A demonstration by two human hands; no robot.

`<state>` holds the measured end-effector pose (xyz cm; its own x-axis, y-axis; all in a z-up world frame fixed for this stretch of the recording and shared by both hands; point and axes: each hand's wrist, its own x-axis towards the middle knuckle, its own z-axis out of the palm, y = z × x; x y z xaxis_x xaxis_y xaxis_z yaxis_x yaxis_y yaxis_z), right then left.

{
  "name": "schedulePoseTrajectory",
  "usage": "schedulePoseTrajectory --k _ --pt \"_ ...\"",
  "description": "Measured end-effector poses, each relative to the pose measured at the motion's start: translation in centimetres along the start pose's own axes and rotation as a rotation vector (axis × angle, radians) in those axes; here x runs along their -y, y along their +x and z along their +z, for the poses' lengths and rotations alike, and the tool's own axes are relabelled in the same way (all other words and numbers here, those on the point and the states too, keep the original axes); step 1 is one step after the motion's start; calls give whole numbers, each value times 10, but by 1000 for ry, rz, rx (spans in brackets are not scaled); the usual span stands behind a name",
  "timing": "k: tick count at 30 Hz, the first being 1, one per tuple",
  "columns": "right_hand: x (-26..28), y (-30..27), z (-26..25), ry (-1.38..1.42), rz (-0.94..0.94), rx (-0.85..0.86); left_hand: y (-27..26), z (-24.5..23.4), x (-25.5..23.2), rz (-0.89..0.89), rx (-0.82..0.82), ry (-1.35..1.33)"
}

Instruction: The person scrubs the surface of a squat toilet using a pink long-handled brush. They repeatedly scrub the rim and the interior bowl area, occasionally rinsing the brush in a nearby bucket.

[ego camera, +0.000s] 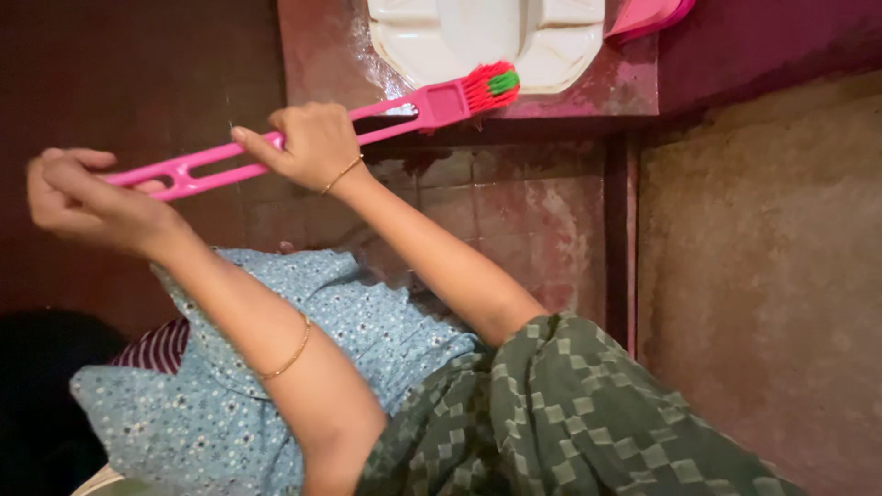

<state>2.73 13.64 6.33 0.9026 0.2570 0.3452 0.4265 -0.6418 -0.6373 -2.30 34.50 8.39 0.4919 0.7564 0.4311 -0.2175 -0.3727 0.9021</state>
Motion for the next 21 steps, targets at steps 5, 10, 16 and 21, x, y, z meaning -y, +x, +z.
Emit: schedulePoseTrajectory --k 5,10,16,21 --pt "-62 -4 -19 -66 21 -52 -29 50 1 195 293 225" --pt "-138 -29 -75 -267 66 2 -84 109 -30 146 706 532" --pt "-166 -43 -113 -231 137 10 -115 141 -59 294 839 579" --pt "-118 -14 -61 -244 101 -63 -71 106 -37 337 486 681"
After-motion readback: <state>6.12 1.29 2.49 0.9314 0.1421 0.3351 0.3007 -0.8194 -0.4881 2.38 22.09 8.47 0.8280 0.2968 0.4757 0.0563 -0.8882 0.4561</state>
